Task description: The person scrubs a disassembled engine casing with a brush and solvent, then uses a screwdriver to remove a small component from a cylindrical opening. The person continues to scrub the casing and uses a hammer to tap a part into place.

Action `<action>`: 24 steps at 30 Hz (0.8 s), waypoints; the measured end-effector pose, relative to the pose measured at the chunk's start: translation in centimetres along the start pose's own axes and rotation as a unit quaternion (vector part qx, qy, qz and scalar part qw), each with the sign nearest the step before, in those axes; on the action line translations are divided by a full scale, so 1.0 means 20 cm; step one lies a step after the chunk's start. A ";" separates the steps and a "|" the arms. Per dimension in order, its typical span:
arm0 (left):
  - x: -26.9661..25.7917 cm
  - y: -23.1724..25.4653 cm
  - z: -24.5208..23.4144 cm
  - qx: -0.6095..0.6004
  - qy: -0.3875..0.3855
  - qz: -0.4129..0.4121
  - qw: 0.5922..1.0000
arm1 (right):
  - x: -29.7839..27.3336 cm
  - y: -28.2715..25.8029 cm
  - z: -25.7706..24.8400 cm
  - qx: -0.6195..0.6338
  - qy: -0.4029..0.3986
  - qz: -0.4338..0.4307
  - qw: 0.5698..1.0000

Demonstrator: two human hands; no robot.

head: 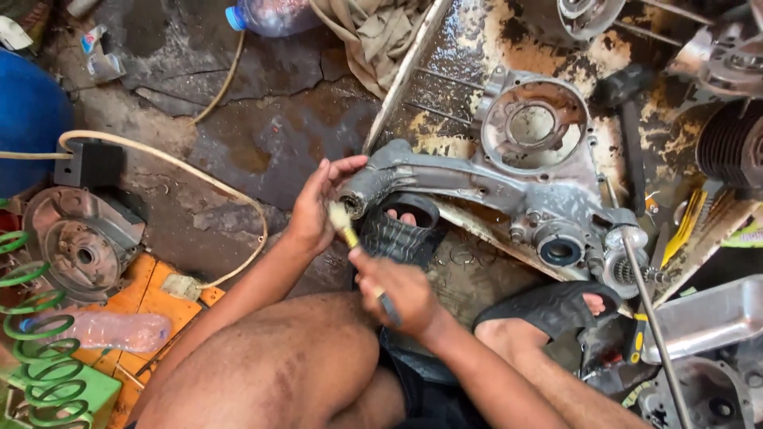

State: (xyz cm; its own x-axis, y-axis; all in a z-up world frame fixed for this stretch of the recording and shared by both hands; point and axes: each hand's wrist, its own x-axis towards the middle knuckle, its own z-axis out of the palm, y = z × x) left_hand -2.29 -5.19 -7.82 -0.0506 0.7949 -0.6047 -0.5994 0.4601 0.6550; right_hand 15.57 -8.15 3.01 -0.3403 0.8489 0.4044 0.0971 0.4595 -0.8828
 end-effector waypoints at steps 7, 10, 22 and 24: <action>-0.08 0.19 0.06 -0.246 -0.148 -0.082 0.954 | 0.03 -0.02 -0.02 0.022 0.017 0.044 0.999; -0.08 0.25 0.09 -0.227 -0.192 -0.072 0.952 | 0.04 0.01 -0.02 0.036 0.043 0.079 0.995; -0.07 0.26 0.17 0.396 -0.154 0.241 0.872 | -0.38 0.10 -0.52 -0.255 -0.021 0.055 0.965; -0.10 0.25 0.15 0.415 -0.153 0.246 0.862 | -0.43 -0.08 -0.79 -0.316 -0.367 0.248 0.839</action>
State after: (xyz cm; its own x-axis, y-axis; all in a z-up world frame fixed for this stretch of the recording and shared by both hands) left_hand -2.79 -3.26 -1.86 0.1538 0.9835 -0.0953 0.2194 0.0601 0.9738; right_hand 33.16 -12.09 4.73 -0.5724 0.6939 -0.4369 0.7955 0.3406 -0.5012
